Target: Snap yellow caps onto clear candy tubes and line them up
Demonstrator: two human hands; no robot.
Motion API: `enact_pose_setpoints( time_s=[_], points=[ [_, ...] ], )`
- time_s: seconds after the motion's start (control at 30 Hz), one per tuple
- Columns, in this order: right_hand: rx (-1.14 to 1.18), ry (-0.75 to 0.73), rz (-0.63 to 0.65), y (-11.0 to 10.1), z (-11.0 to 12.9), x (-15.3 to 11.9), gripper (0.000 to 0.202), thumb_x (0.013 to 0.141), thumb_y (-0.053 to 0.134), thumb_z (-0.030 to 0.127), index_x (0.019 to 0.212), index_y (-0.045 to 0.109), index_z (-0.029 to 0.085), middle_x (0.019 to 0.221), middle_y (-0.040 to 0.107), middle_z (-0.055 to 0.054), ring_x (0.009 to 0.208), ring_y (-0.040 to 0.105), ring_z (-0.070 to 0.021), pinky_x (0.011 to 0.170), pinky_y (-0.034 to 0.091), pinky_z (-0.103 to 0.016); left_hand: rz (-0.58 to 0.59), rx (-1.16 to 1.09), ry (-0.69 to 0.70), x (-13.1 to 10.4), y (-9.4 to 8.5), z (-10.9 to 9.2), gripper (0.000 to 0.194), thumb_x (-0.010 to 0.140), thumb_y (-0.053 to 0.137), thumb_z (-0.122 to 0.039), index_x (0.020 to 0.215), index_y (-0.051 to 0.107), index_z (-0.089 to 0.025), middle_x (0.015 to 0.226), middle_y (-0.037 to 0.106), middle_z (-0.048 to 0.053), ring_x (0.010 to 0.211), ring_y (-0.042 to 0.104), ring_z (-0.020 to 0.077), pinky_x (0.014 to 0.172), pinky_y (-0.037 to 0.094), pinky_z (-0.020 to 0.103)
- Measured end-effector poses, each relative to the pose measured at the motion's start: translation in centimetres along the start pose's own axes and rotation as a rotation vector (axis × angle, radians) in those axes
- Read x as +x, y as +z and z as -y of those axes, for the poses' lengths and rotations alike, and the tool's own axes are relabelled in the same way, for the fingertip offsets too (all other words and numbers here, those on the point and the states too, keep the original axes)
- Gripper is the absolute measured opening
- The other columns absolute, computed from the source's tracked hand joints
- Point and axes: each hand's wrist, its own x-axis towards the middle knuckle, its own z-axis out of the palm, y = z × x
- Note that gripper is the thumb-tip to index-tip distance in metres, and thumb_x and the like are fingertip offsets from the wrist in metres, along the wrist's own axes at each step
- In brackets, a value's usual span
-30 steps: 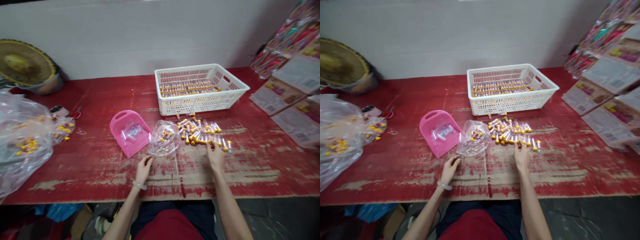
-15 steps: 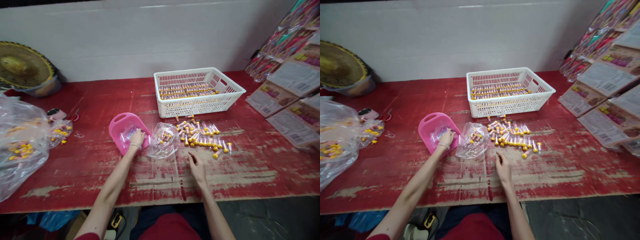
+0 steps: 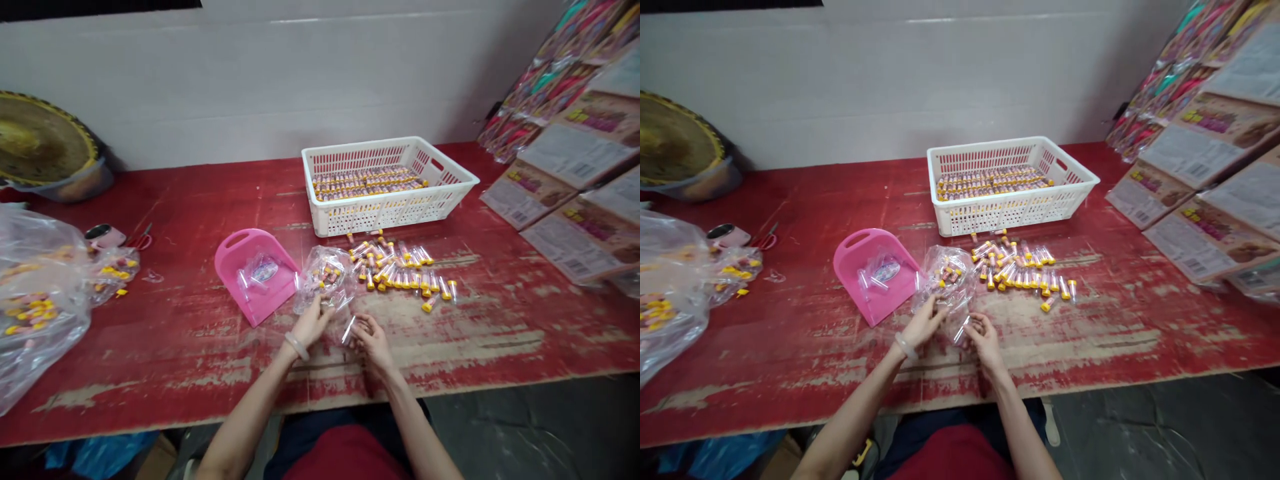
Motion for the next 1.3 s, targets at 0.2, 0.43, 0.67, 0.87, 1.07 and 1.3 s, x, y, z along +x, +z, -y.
enact_pose_setpoints(
  time_s=[0.2, 0.43, 0.67, 0.87, 1.07, 1.3],
  points=[
    [0.087, -0.055, -0.155, -2.2, 0.3, -0.3, 0.054, 0.059, 0.083, 0.039, 0.095, 0.047, 0.023, 0.061, 0.059, 0.007, 0.048, 0.059, -0.0146, 0.04, 0.042, -0.021, -0.114, 0.682, 0.012, 7.5, -1.4, -0.2, 0.033, 0.089, 0.044, -0.012, 0.114, 0.063, -0.021, 0.115, 0.059, 0.015, 0.099, 0.06, 0.0263, 0.083, 0.049, 0.037],
    [0.103, -0.077, -0.151, -1.6, -0.1, -0.8, 0.059, 0.062, 0.081, 0.042, 0.11, 0.053, 0.021, 0.066, 0.061, 0.005, 0.051, 0.059, -0.0131, 0.042, 0.042, -0.021, -0.032, 0.999, 0.009, 8.1, -2.3, 1.2, 0.033, 0.094, 0.036, -0.016, 0.116, 0.06, -0.017, 0.116, 0.055, 0.018, 0.101, 0.057, 0.0263, 0.08, 0.046, 0.036],
    [0.103, -0.049, -0.129, -1.0, 0.4, -0.5, 0.061, 0.061, 0.082, 0.042, 0.111, 0.057, 0.017, 0.062, 0.061, 0.003, 0.052, 0.057, -0.013, 0.042, 0.042, -0.02, -0.032, 1.042, -0.001, 7.7, -3.6, 1.0, 0.028, 0.092, 0.04, -0.015, 0.113, 0.059, -0.018, 0.113, 0.057, 0.015, 0.105, 0.053, 0.0254, 0.087, 0.042, 0.037],
    [0.125, -0.047, -0.135, -0.8, 0.1, -0.6, 0.057, 0.061, 0.083, 0.042, 0.105, 0.057, 0.017, 0.064, 0.063, 0.003, 0.052, 0.058, -0.0123, 0.043, 0.042, -0.02, -0.278, 0.526, 0.062, 5.4, -5.4, 0.9, 0.018, 0.087, 0.056, -0.032, 0.089, 0.066, -0.017, 0.095, 0.062, 0.009, 0.088, 0.057, 0.0208, 0.079, 0.043, 0.031],
    [0.131, -0.063, -0.11, 0.2, -0.6, -0.3, 0.052, 0.061, 0.083, 0.04, 0.099, 0.054, 0.02, 0.067, 0.062, 0.005, 0.052, 0.058, -0.012, 0.045, 0.044, -0.021, -0.333, -0.348, -0.223, -1.2, -2.3, 2.2, 0.042, 0.071, 0.068, -0.055, 0.074, 0.067, -0.013, 0.065, 0.061, 0.0, 0.064, 0.052, 0.0132, 0.065, 0.039, 0.025],
    [0.004, -0.186, -0.124, 0.8, -1.5, 0.0, 0.046, 0.064, 0.08, 0.039, 0.097, 0.055, 0.019, 0.09, 0.066, -0.002, 0.067, 0.061, -0.0128, 0.056, 0.047, -0.022, -0.272, -0.511, -0.336, -4.0, 0.4, 2.4, 0.044, 0.066, 0.072, -0.056, 0.073, 0.068, -0.013, 0.065, 0.059, -0.001, 0.063, 0.048, 0.0116, 0.063, 0.036, 0.023]
  ],
)
